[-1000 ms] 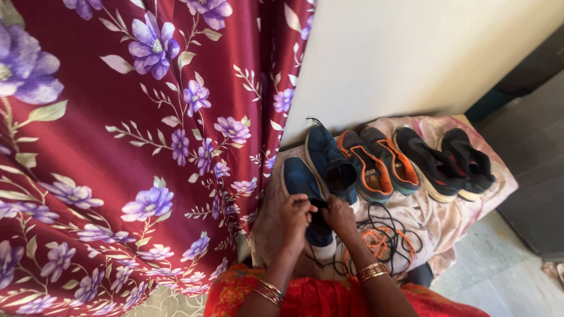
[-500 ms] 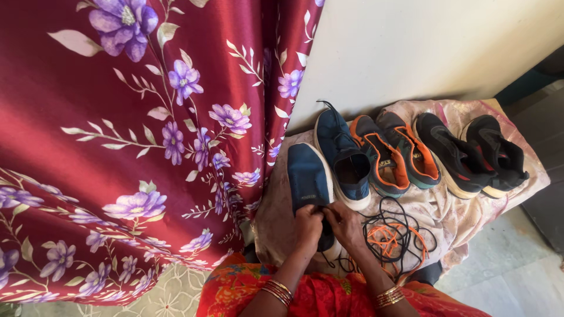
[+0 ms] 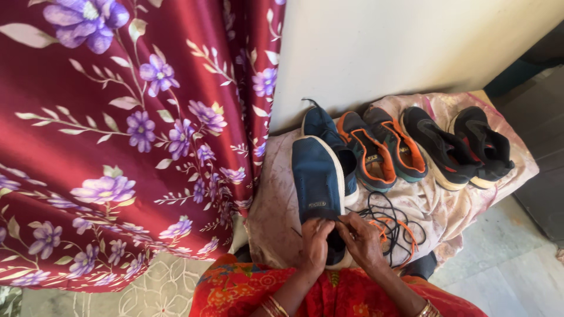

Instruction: The person is lacing a pair of blue sneakers. They thread the laces through the eyelets and tie them into a knot.

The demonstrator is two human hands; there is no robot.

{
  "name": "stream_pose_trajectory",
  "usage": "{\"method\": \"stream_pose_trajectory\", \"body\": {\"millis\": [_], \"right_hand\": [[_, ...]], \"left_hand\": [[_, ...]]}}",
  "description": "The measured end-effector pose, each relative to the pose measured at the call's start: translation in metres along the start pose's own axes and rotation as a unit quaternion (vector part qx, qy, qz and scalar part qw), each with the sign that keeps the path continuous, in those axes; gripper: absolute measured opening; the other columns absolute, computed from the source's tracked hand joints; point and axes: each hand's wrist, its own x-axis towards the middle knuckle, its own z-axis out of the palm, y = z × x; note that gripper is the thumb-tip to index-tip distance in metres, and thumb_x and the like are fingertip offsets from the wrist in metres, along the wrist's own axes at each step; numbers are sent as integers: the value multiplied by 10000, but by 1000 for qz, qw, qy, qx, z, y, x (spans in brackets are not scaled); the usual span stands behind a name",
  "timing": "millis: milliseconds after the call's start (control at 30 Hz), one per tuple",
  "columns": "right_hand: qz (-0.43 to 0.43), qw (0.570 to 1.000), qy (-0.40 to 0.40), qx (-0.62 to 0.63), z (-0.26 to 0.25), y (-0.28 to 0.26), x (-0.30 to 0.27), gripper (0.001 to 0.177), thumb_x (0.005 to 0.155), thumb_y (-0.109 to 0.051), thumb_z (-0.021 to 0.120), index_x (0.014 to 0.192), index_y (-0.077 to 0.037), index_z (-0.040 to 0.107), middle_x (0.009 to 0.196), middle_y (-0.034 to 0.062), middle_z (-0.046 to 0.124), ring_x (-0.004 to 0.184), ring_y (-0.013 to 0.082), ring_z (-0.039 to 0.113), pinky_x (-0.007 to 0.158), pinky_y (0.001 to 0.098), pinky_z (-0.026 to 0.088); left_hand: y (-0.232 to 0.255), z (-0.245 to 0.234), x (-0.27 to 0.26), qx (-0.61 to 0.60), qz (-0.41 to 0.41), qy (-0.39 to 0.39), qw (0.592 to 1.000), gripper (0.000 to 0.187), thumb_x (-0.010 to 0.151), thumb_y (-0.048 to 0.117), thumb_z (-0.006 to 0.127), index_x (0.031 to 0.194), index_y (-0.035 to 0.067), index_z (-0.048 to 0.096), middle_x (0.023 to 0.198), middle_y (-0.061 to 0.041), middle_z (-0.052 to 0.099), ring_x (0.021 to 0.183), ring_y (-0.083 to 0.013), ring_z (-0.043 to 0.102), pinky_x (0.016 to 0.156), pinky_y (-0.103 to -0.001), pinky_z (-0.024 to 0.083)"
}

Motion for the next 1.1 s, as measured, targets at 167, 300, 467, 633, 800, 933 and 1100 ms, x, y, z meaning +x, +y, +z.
{"method": "stream_pose_trajectory", "body": {"millis": [167,300,467,633,800,933,1100], "right_hand": [[-25,1000,18,3,-6,-6,2,154,859,-22,734,1006,-16,692,795,59,666,649,139,661,565,296,498],[-77,996,36,-3,-6,-1,9,193,854,-7,740,1028,-26,660,854,58,664,734,140,696,643,299,548],[-65,998,13,-19,-7,2,14,280,821,-18,753,1084,-24,655,840,74,683,716,166,705,603,312,538],[-63,997,13,-38,-3,-2,14,242,846,-21,751,1074,-26,669,814,95,679,674,190,706,555,329,528],[-84,995,18,-41,10,0,19,172,874,-34,729,1033,-28,664,815,96,691,692,192,722,565,329,537],[1,999,1,-40,26,16,25,140,888,-76,723,1008,-25,671,832,121,727,665,213,705,568,345,535],[115,992,-39,-20,43,43,32,139,934,-133,683,1019,-24,668,769,128,752,624,193,724,571,345,542]], "left_hand": [[29,20,-7,-5,-11,-16,1000,110,860,75,644,772,13,669,754,33,640,728,-72,566,692,-269,451],[33,26,1,-3,-5,-11,1000,302,907,110,705,631,34,609,647,57,557,624,-61,476,599,-277,373],[28,19,13,-9,-63,49,997,471,948,189,730,545,110,498,589,92,461,547,-47,393,528,-285,300],[22,6,15,-35,-49,30,998,367,930,135,714,609,80,546,630,64,498,579,-59,433,554,-273,342],[3,-14,16,-13,-56,27,998,95,878,22,672,788,-7,685,753,2,650,692,-100,600,662,-282,475],[-7,-30,25,251,0,13,968,104,974,21,692,965,-64,632,882,-102,626,784,-132,601,688,-284,490],[17,-32,31,276,-125,34,952,258,953,64,599,1183,20,708,1085,-153,791,939,-174,785,745,-249,640]]}}
